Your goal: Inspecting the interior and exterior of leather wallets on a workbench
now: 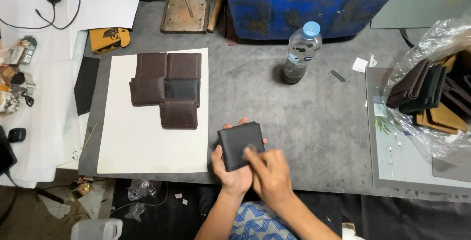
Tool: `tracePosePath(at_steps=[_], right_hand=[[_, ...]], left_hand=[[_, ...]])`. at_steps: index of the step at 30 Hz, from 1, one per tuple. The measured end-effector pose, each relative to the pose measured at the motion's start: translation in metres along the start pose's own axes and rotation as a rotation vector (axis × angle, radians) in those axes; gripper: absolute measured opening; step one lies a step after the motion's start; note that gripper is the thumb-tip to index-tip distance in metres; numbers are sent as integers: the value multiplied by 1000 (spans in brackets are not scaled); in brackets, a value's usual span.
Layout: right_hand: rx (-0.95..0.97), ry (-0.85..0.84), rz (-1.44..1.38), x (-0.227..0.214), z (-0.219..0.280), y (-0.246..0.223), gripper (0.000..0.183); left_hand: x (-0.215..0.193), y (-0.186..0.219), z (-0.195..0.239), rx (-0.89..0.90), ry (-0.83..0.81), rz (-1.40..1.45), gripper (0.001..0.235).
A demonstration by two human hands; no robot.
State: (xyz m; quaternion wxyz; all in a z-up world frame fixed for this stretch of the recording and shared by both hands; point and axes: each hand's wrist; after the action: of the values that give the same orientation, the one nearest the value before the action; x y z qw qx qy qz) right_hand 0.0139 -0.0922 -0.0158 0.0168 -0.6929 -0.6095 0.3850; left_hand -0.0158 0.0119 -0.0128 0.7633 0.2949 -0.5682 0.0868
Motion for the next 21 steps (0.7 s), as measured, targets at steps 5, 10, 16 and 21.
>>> tracePosePath(at_steps=[5, 10, 16, 21], right_hand=[[74, 47, -78, -2, -8, -10, 35], [-61, 52, -174, -1, -17, -1, 24], [78, 78, -149, 1, -33, 5, 32], [-37, -9, -141, 11, -49, 36, 31]], left_hand=[[-1, -1, -1, 25, -63, -101, 40], [2, -1, 6, -53, -6, -53, 40], [-5, -11, 10, 6, -82, -197, 49], [-3, -9, 2, -15, -72, -146, 66]])
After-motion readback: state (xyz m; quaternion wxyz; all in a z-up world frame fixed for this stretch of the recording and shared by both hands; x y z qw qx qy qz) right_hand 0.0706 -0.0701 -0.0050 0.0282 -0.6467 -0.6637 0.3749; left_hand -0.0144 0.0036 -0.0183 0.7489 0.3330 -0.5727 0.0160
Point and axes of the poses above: each hand's wrist, its own z-axis away from the middle knuckle, its own x-axis out of the palm, y = z × x, and after that the axes turned 6 degrees about y, right-handed
